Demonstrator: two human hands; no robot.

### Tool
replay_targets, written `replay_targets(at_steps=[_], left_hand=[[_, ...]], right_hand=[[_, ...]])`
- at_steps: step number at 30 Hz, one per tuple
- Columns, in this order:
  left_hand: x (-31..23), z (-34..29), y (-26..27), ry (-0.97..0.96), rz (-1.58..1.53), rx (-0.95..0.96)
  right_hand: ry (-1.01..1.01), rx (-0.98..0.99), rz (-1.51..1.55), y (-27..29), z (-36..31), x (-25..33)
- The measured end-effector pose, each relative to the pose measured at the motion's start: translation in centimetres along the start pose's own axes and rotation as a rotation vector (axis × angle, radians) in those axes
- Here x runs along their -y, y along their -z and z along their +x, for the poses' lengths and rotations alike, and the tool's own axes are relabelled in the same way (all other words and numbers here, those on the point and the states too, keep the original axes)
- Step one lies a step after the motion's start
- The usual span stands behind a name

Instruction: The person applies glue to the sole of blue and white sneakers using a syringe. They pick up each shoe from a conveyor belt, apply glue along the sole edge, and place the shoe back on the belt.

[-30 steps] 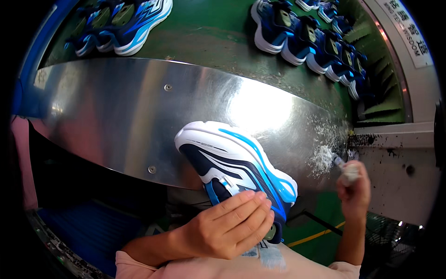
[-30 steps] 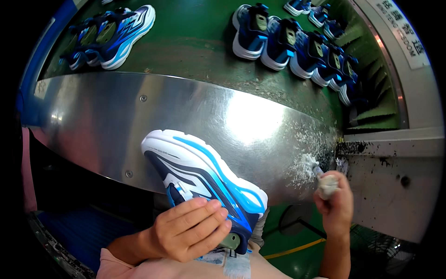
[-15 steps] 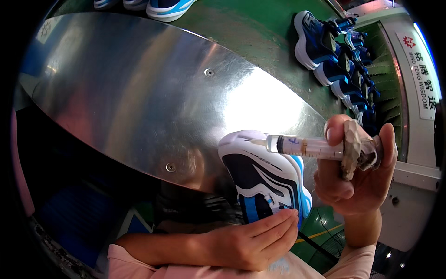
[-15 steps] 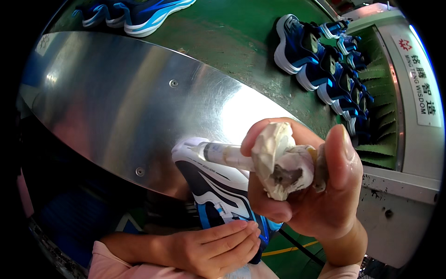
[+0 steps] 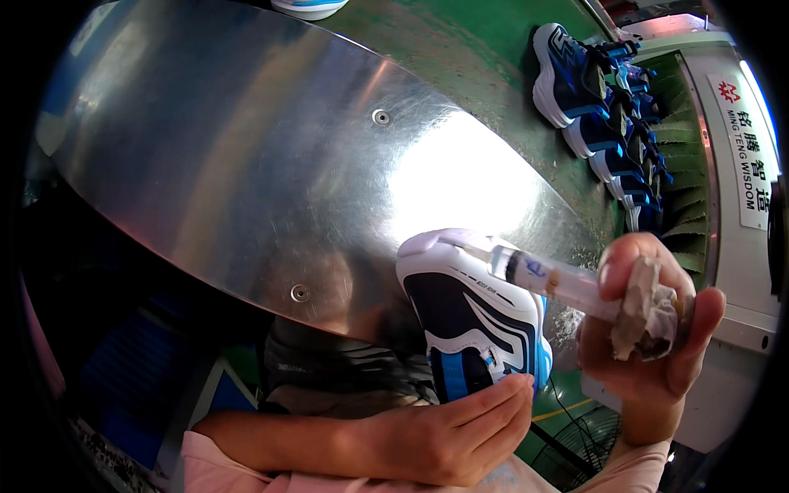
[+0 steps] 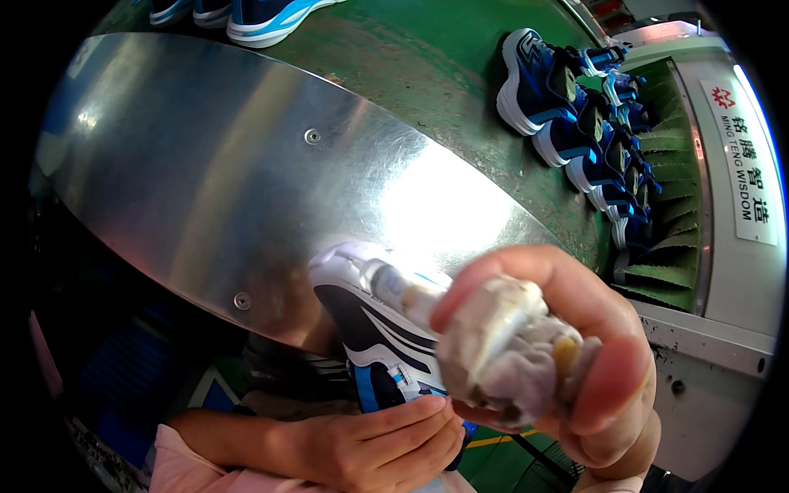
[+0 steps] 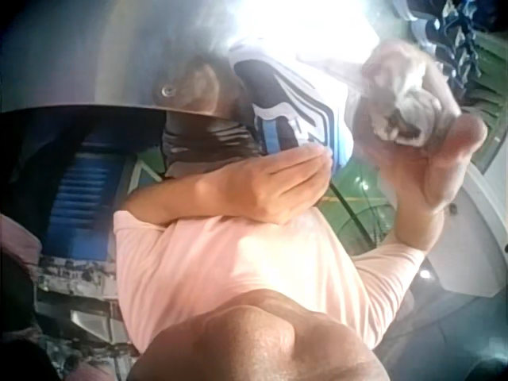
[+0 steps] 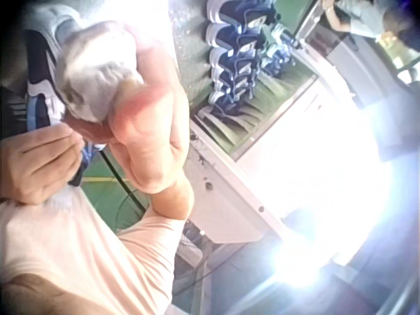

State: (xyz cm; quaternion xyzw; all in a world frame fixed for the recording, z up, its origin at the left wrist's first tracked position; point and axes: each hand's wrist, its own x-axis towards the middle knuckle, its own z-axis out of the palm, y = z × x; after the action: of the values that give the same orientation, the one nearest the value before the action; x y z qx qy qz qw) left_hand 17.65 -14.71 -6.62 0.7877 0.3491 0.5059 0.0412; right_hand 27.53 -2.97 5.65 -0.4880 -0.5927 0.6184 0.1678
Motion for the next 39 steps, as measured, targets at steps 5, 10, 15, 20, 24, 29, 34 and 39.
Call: replay_targets(at_steps=[5, 10, 15, 20, 24, 29, 34, 39], left_hand=[[0.2, 0.2, -0.1, -0.004, -0.011, 0.009], [0.1, 0.6, -0.1, 0.041, -0.062, 0.021], [-0.2, 0.9, 0.9, 0.064, -0.108, 0.266], [-0.7, 1.1, 0.5, 0.095, -0.036, 0.282], [-0.8, 1.3, 1.0, 0.084, -0.015, 0.337], [-1.0, 1.5, 1.1, 0.062, 0.03, 0.374], [-1.4, 2.0, 0.9, 0.074, 0.061, 0.392], [-1.1, 2.8, 0.6, 0.015, 0.1, 0.415]], right_hand=[[-0.064, -0.064, 0.24, 2.6, -3.3, -1.9], [0.035, -0.083, 0.326, 4.0, -6.1, -5.1], [0.119, -0.08, 0.471, 4.4, -8.9, -8.2], [0.034, -0.088, 0.523, 4.2, -11.5, -10.0], [-0.034, -0.097, 0.574, 3.9, -12.9, -10.7], [-0.026, -0.083, 0.685, 4.0, -14.6, -12.0], [0.049, -0.073, 0.707, 4.1, -16.5, -13.6], [0.103, -0.091, 0.763, 4.5, -17.7, -15.2]])
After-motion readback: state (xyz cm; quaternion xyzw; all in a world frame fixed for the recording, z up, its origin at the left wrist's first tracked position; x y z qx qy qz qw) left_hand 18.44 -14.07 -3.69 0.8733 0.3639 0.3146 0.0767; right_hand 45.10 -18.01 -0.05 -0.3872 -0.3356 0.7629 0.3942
